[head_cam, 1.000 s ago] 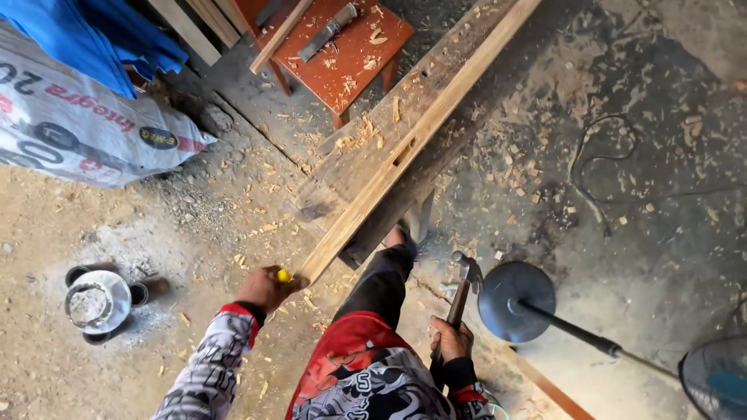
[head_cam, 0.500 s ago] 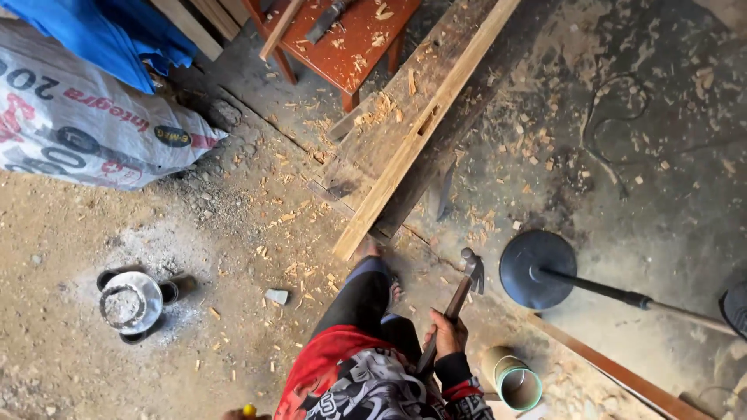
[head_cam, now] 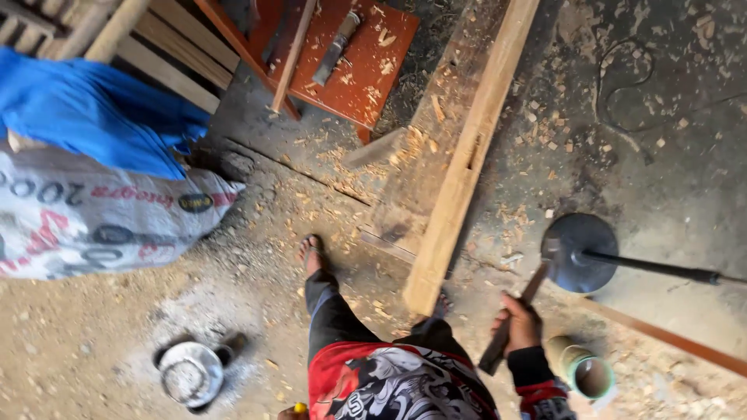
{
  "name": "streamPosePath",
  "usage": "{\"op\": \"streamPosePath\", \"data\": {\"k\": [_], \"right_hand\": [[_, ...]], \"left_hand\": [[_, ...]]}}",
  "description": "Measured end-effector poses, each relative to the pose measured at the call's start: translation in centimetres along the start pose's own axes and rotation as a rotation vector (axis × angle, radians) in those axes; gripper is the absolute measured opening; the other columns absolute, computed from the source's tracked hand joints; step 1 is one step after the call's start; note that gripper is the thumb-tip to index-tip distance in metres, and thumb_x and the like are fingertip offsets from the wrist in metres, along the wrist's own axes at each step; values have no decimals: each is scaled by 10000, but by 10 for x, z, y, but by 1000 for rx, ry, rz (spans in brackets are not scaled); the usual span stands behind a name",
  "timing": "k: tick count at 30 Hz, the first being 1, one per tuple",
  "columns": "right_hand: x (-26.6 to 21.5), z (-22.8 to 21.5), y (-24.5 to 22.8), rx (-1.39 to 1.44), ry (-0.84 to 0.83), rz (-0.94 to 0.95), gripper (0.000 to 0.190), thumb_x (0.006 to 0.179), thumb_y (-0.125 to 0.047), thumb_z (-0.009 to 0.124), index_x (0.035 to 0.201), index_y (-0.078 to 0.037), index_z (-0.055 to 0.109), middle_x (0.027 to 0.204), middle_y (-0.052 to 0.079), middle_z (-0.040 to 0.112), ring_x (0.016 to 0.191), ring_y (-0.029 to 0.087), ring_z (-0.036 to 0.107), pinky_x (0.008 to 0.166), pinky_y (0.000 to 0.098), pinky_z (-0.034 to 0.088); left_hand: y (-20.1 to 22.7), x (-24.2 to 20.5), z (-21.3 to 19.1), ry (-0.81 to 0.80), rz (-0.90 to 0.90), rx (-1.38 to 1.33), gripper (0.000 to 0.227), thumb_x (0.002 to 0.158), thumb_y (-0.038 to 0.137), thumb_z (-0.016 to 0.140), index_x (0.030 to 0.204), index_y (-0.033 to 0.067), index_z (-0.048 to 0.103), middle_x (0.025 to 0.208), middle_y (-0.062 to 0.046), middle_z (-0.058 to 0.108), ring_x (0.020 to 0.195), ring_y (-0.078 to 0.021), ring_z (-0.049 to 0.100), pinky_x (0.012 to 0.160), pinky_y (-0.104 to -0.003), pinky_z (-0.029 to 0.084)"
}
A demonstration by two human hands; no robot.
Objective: Using a chisel and hammer to create a mortise in a wooden beam.
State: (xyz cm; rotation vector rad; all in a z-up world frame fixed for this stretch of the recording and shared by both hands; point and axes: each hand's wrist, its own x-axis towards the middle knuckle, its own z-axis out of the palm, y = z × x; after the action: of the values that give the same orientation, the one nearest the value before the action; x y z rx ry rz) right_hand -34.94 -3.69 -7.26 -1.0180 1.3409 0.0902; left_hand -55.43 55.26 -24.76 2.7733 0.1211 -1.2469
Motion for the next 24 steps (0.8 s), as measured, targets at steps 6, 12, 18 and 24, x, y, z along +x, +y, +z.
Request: {"op": "streamPosePath", "data": {"k": [6,12,18,24], "right_hand": [[-102,89,-21,155,235,-48,280,864,-304,770,865,-162,529,641,-15,501,496,173,514,455,374,447],[-170,179,-19,320,324,-48,250,835,-249,763,800,-171,528,592,-6,489,459,190,508,418,383,427],[-191,212,10,313,409,-206,321,836,-242,791,772,-46,545,552,64,518,393,204,503,377,362,404],[-192,243,19,428,564,-160,300,832,-227,777,784,-62,531,530,73,543,397,183,497,381,343,386]], "left_hand": [[-129,154,-174,-114,-93,-226,469,797,584,709,891,127,754,815,-45,717,797,-241,694,718,-391,542],[-126,275,-406,-124,118,48,535,823,654,636,742,137,745,729,-70,752,767,-272,721,753,-435,554],[-23,382,-485,-105,436,331,561,844,659,591,736,128,738,810,-104,748,875,-312,724,818,-456,542],[144,340,-600,-55,665,388,487,782,591,680,898,127,772,946,-141,745,953,-352,700,849,-488,533]]}}
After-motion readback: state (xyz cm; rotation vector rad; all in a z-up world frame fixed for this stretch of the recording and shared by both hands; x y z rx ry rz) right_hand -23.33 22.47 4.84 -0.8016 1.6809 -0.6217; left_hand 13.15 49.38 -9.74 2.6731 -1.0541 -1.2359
